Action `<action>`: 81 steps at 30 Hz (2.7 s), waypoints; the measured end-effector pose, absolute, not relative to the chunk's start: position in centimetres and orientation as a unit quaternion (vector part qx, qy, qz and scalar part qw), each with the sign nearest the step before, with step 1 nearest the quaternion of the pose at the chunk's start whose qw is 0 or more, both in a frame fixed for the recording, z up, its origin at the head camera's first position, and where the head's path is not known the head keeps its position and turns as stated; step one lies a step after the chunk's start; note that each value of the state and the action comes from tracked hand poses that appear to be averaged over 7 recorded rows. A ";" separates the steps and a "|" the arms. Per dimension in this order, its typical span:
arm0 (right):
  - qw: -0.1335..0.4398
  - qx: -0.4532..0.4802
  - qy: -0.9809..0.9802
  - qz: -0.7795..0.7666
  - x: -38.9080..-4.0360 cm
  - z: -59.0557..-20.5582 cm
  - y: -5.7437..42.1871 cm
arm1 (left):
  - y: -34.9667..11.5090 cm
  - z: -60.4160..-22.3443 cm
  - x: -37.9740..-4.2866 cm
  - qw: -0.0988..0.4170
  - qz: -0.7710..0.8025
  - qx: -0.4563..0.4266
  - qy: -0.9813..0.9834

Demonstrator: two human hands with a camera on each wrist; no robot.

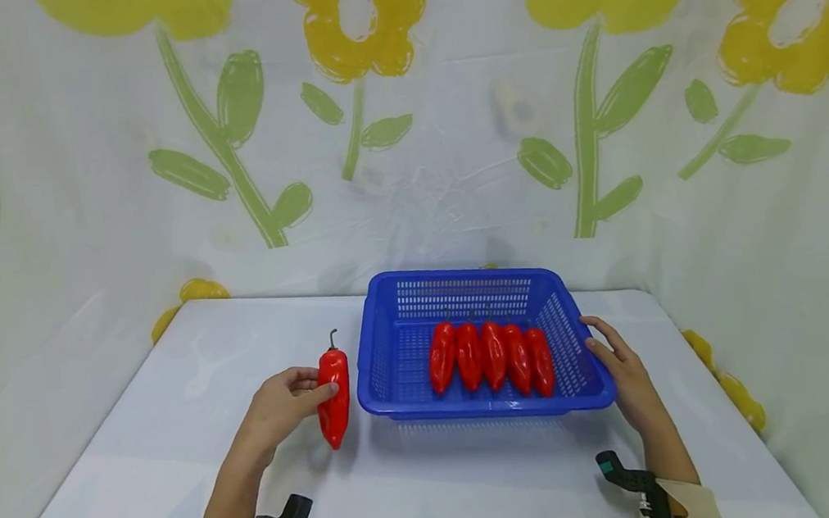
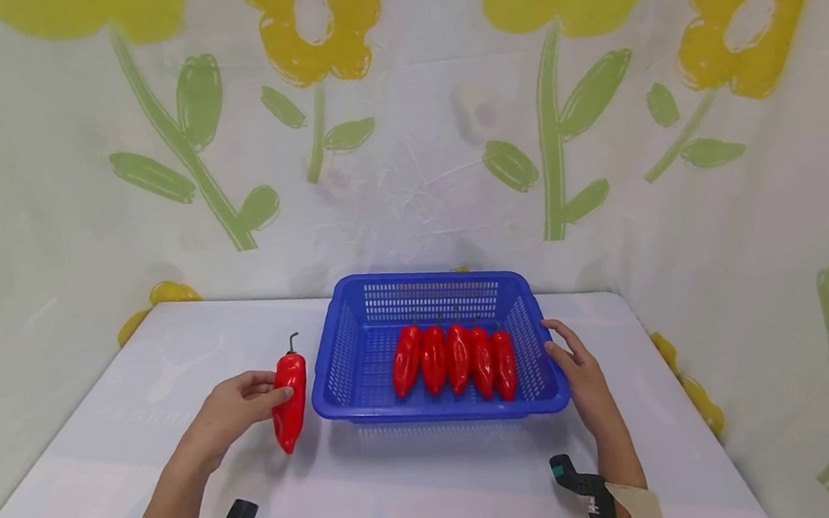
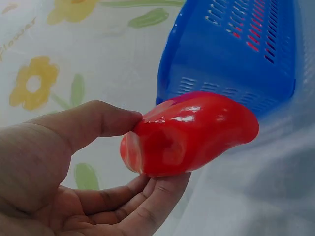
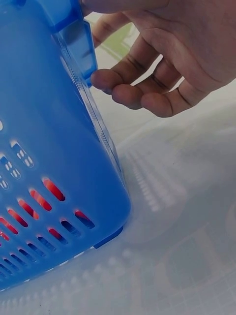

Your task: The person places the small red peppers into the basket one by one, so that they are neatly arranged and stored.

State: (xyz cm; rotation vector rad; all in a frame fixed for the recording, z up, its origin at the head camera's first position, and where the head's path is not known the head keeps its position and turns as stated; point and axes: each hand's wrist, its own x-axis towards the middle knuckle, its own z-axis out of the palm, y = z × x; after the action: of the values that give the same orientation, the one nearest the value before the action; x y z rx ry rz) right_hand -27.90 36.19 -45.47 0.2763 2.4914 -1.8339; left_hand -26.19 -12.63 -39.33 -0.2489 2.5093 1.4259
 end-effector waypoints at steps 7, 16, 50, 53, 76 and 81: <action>0.021 0.085 0.798 -0.596 -27.9 -45.5 36.0 | -12.5 -38.5 -26.4 0.117 0.515 -0.075 0.846; 0.017 0.092 0.802 -0.590 -27.8 -45.6 36.3 | -11.4 -36.4 -28.5 0.112 0.542 -0.044 0.831; 0.015 0.084 0.799 -0.596 -28.0 -45.7 36.3 | -5.2 -35.6 -34.4 0.152 0.534 0.008 0.832; 0.015 0.084 0.797 -0.598 -28.0 -45.7 36.2 | -4.6 -35.8 -35.0 0.157 0.518 0.012 0.841; 0.020 0.086 0.799 -0.594 -28.1 -45.7 36.5 | -0.3 -36.8 -36.8 0.162 0.367 0.053 0.914; 0.023 0.081 0.799 -0.596 -28.1 -45.6 36.4 | 0.1 -35.2 -38.4 0.175 0.369 0.028 0.912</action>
State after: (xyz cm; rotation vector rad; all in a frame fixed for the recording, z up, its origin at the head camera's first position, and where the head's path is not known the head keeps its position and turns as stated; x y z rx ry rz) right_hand -28.08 36.42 -45.58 0.2511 2.4740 -1.8449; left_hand -38.37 0.14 -35.23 0.0807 2.5845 1.0449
